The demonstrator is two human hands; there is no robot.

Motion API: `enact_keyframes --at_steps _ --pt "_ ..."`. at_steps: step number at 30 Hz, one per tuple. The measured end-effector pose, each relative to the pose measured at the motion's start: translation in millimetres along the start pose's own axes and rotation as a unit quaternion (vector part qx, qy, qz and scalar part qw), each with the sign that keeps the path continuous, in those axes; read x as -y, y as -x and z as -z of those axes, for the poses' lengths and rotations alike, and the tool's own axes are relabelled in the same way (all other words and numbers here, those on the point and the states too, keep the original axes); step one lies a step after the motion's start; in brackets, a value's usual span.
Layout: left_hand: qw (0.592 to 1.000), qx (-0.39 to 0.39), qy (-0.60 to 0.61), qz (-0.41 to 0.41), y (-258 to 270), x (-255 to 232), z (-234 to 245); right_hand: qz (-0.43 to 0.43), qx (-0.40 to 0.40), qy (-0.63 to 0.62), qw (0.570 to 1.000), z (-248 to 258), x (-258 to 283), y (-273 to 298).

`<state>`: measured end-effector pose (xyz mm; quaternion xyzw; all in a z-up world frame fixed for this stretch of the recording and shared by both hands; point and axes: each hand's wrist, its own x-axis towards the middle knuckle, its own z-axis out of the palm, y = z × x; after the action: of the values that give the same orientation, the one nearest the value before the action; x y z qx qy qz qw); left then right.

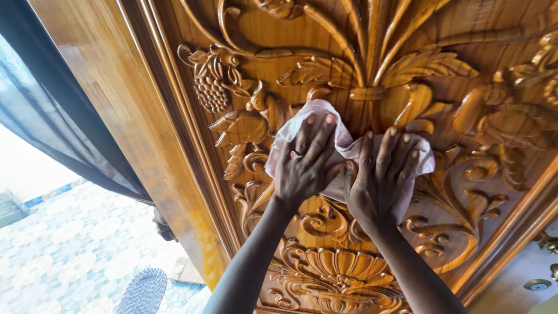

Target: The person wipes a carved wooden door with a light-colored cloth, moving the cloth over the raised floral and fruit motifs and along the flat panels. The person repeatedly folds and repositions the cloth while continuing to wipe the door surface.

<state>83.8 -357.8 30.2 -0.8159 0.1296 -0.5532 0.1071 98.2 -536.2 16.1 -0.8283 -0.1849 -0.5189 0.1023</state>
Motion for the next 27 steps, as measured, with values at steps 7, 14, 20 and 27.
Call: enact_keyframes --at_steps 7,14,20,27 --pt "0.998 0.021 -0.008 0.054 16.8 50.2 4.5 0.050 -0.035 -0.037 0.997 -10.2 41.9 -18.8" --pt "0.995 -0.026 0.017 0.091 48.1 121.2 35.6 0.073 -0.038 -0.082 0.993 -24.3 114.5 -34.8" --pt "0.994 -0.012 -0.048 0.095 72.1 182.5 58.7 0.086 -0.038 -0.100 0.991 -38.2 185.6 -54.6" --pt "0.991 -0.070 -0.018 0.116 108.0 249.4 80.4 0.117 -0.016 -0.132 0.984 -54.9 270.2 -62.9"
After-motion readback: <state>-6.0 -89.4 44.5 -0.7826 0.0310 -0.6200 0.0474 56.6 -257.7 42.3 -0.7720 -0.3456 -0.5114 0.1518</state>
